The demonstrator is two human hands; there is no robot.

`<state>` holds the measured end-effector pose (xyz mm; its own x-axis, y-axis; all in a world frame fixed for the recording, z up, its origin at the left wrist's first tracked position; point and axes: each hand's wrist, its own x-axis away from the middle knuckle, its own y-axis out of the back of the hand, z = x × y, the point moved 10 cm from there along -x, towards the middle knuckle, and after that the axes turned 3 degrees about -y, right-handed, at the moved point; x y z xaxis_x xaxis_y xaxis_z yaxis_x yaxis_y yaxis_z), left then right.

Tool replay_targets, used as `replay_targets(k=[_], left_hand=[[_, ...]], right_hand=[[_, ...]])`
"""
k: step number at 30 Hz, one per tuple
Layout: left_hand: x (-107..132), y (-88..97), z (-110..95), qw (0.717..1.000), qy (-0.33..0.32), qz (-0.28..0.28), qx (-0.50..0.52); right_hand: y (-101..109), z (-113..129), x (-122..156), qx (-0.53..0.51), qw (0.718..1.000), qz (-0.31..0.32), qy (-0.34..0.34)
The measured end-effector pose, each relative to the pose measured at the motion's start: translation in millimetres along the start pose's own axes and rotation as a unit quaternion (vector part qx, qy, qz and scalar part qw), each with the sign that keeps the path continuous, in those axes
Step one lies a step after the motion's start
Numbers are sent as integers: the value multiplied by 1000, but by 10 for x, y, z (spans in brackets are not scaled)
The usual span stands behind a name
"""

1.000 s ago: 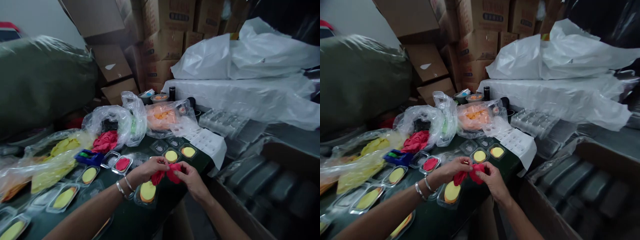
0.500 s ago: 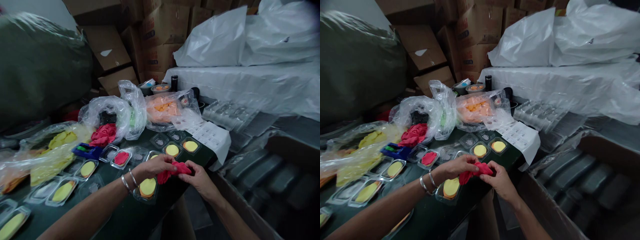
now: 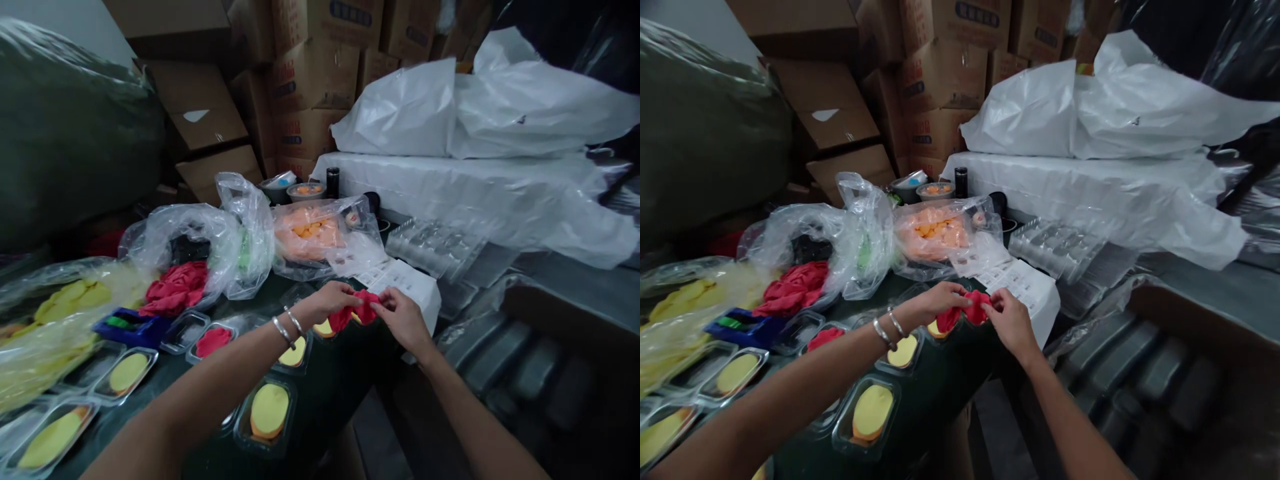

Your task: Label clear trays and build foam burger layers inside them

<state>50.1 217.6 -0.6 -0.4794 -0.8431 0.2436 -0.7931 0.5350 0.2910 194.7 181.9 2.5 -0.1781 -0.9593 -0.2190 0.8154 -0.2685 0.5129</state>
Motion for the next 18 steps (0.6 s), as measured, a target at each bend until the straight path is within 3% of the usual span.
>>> replay_targets(k=[3,6,8,10,12,14,18], left_hand=[[-141,186,-127,990,-30,-40,-132],[-59,425,-224,975,-72,-102,-186],[33,453,-258,965,-103,-108,-215],[80,349,-258,963,-130,-85,-221],[65,219,-231,973,-140,-66,-171],[7,159,-164,989,-116,-68,-57],[26,164,-58,986,-53,-74,139]], right_hand=[[-23,-87,-137,88,996,17,21],[167,-109,-92,120,990,-49,52],[225,-78,-13,130,986,-69,80],[110,-5,66,140,982,-30,124],[-69,81,145,171,971,15,167],[-192,149,202,210,959,28,188],[-137,344,275,192,963,-10,191]])
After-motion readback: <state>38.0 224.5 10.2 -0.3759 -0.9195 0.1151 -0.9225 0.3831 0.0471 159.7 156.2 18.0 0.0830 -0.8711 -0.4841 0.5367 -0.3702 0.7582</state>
